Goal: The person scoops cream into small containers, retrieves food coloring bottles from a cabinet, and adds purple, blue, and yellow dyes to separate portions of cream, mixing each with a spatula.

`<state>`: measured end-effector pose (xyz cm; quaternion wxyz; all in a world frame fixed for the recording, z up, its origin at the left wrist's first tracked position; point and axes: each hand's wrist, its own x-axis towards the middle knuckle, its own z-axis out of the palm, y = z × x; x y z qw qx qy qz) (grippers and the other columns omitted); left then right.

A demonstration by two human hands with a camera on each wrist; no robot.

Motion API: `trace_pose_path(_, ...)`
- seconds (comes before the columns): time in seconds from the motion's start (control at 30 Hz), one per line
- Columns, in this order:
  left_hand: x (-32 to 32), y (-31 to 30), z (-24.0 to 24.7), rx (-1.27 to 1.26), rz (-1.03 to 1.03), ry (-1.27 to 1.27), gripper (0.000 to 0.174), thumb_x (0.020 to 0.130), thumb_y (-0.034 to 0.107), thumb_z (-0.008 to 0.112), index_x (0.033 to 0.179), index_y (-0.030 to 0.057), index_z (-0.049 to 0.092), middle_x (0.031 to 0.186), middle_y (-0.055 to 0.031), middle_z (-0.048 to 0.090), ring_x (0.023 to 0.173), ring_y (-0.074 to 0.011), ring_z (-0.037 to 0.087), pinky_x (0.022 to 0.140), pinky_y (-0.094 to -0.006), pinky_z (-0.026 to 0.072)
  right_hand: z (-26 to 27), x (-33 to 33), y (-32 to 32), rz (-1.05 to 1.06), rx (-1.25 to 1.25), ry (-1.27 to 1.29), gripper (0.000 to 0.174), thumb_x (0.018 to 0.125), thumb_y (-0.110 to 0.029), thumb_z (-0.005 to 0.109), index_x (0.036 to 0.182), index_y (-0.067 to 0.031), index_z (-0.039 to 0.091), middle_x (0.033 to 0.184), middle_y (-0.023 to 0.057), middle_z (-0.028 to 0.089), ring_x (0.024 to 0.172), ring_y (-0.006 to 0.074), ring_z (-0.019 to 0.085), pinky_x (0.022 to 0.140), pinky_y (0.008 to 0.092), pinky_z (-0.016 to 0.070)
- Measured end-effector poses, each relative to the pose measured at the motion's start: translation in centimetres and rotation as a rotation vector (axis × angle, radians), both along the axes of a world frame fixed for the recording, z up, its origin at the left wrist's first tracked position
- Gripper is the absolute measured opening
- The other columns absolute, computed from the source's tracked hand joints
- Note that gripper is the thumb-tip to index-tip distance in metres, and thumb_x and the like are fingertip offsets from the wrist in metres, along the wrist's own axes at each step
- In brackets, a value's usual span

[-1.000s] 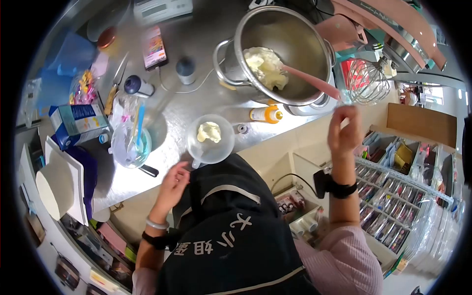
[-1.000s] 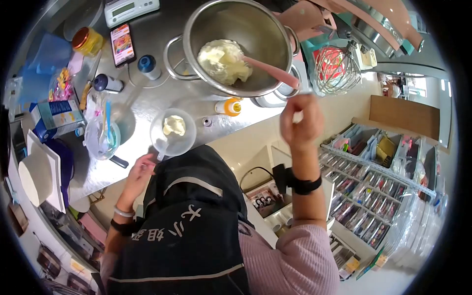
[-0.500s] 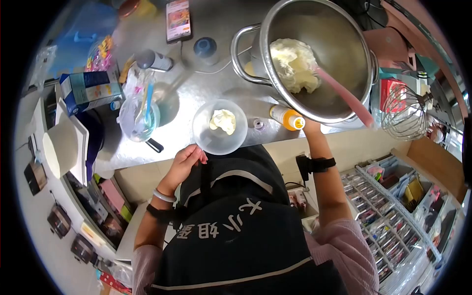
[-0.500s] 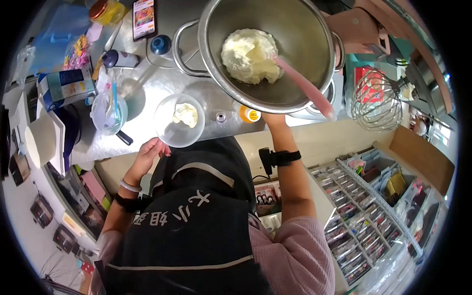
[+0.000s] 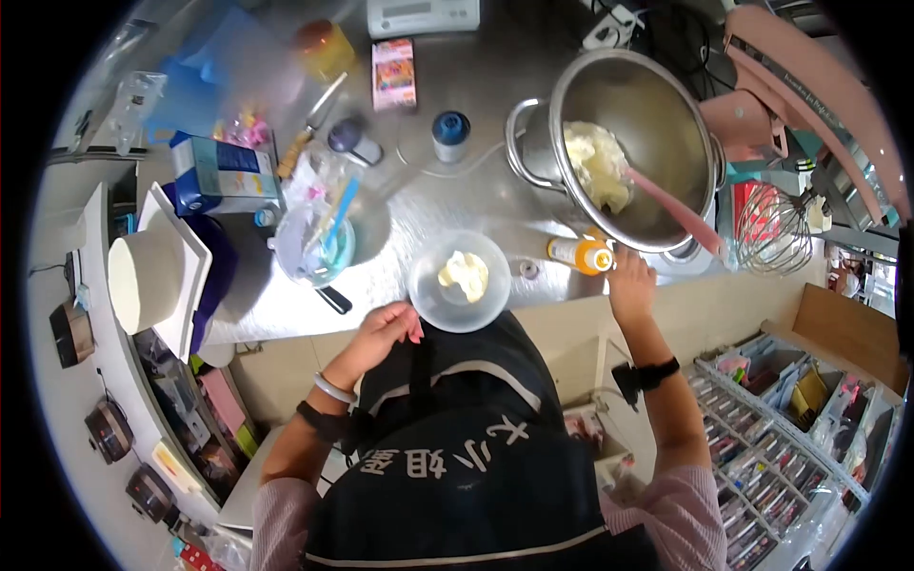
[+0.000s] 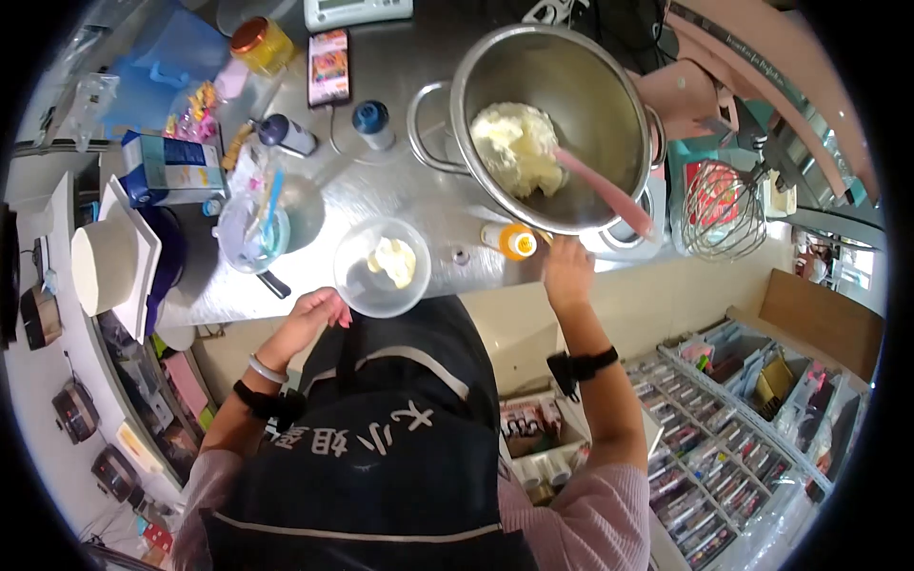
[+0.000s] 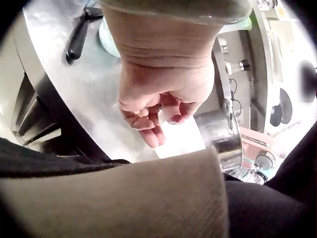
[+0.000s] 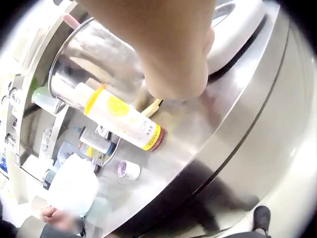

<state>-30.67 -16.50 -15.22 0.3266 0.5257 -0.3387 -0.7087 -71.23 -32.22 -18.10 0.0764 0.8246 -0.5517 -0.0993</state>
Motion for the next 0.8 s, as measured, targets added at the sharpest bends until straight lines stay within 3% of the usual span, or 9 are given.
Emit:
trace_pose_path(0.13, 0.4, -0.4, -0.4, -0.015, 0.001, -0.019, 0.031, 0.097, 0.028, 0.045, 0.081, 0.0048, 0.059, 0.073, -0.0007, 0.061, 0.067, -0.006, 0.052, 0.061, -0.0198, 0.0397, 2.0, -3.4, 3.8, -0.139, 0.055, -0.021, 0.047, 0.085, -0.018, 0.05, 0.129, -0.0018, 0.043, 0.092, 0.013, 0.057, 0.088, 0.0297, 0.055, 0.073, 0.0415, 0.0439)
trace_pose_path(0.2, 0.7, -0.9, -0.4, -0.035, -0.014, -0.032, 0.03, 0.097, 0.025, 0.047, 0.081, 0.0036, 0.059, 0.073, -0.0013, 0.061, 0.067, -0.0068, 0.053, 0.062, -0.0209, 0.0418, 2.3, -6.0, 8.0, -0.171, 0.033, -0.248, 0.041, 0.089, -0.017, 0.046, 0.128, -0.0024, 0.045, 0.091, 0.0159, 0.059, 0.084, 0.0325, 0.057, 0.075, 0.0434, 0.0448)
trace_pose_path(0.27, 0.8, -1.4, 0.0, -0.046, 0.013, -0.016, 0.028, 0.097, 0.023, 0.048, 0.081, 0.002, 0.058, 0.073, -0.0023, 0.06, 0.068, -0.008, 0.054, 0.064, -0.0223, 0.044, 6.2, -4.9, 11.8, -0.478, 0.22, -0.223, 0.033, 0.091, -0.018, 0.048, 0.12, -0.0034, 0.051, 0.091, 0.0198, 0.06, 0.079, 0.036, 0.059, 0.072, 0.0452, 0.0472)
trace_pose_path(0.37, 0.9, -1.8, -0.5, -0.052, -0.01, -0.051, 0.026, 0.097, 0.022, 0.044, 0.081, 0.0046, 0.056, 0.077, -0.0016, 0.061, 0.07, -0.0074, 0.054, 0.063, -0.0204, 0.0403, 9.2, -4.2, 15.9, -0.185, 0.068, -0.345, 0.019, 0.093, -0.013, 0.049, 0.107, -0.0031, 0.055, 0.079, 0.0166, 0.058, 0.067, 0.0346, 0.057, 0.059, 0.0473, 0.0453)
trace_pose_path(0.43, 1.0, -1.9, -1.0, -0.038, -0.02, -0.055, 0.027, 0.097, 0.022, 0.045, 0.081, 0.0045, 0.056, 0.077, -0.0012, 0.061, 0.07, -0.0072, 0.054, 0.063, -0.0205, 0.0403, 13.6, -0.8, 16.1, -0.116, -0.156, -0.61, 0.014, 0.093, -0.012, 0.05, 0.1, -0.0028, 0.058, 0.072, 0.0107, 0.056, 0.058, 0.0267, 0.055, 0.053, 0.039, 0.044)
trace_pose_path(0.53, 0.9, -2.1, -1.8, -0.038, -0.019, -0.102, 0.027, 0.095, 0.022, 0.05, 0.081, 0.0001, 0.057, 0.072, -0.0032, 0.059, 0.068, -0.0104, 0.055, 0.065, -0.0239, 0.0451, 20.5, 3.7, 10.8, -0.365, -0.103, -0.85, 0.016, 0.093, -0.008, 0.047, 0.101, -0.0011, 0.059, 0.069, 0.0048, 0.055, 0.052, 0.011, 0.048, 0.047, 0.0256, 0.0373)
trace_pose_path(0.63, 0.8, -2.4, -1.4, -0.037, -0.065, -0.14, 0.025, 0.096, 0.02, 0.05, 0.081, 0.0004, 0.057, 0.074, -0.0032, 0.058, 0.069, -0.01, 0.055, 0.066, -0.0234, 0.0448, 23.9, 5.4, 4.3, -0.427, -0.001, -0.893, 0.02, 0.091, -0.007, 0.052, 0.108, -0.002, 0.06, 0.064, 0.0025, 0.055, 0.052, 0.0069, 0.047, 0.048, 0.0225, 0.0374)
trace_pose_path(0.73, 0.7, -2.7, -1.2, -0.049, -0.114, -0.155, 0.023, 0.096, 0.018, 0.048, 0.083, 0.0006, 0.057, 0.076, -0.0033, 0.059, 0.071, -0.0094, 0.055, 0.068, -0.0225, 0.0447, 24.6, 6.9, -1.6, -0.21, -0.004, -0.641, 0.023, 0.088, -0.008, 0.055, 0.11, -0.0061, 0.062, 0.072, 0.0134, 0.063, 0.06, 0.0287, 0.061, 0.055, 0.037, 0.0459)
trace_pose_path(0.8, 0.7, -2.6, -1.1, -0.016, -0.084, -0.149, 0.023, 0.096, 0.017, 0.048, 0.084, 0.0001, 0.057, 0.077, -0.0035, 0.059, 0.071, -0.0094, 0.055, 0.068, -0.0227, 0.0449, 22.8, 6.9, -4.3, -0.226, -0.013, -0.59, 0.022, 0.088, -0.012, 0.055, 0.108, -0.0083, 0.063, 0.076, 0.014, 0.064, 0.064, 0.0315, 0.062, 0.057, 0.0395, 0.047)
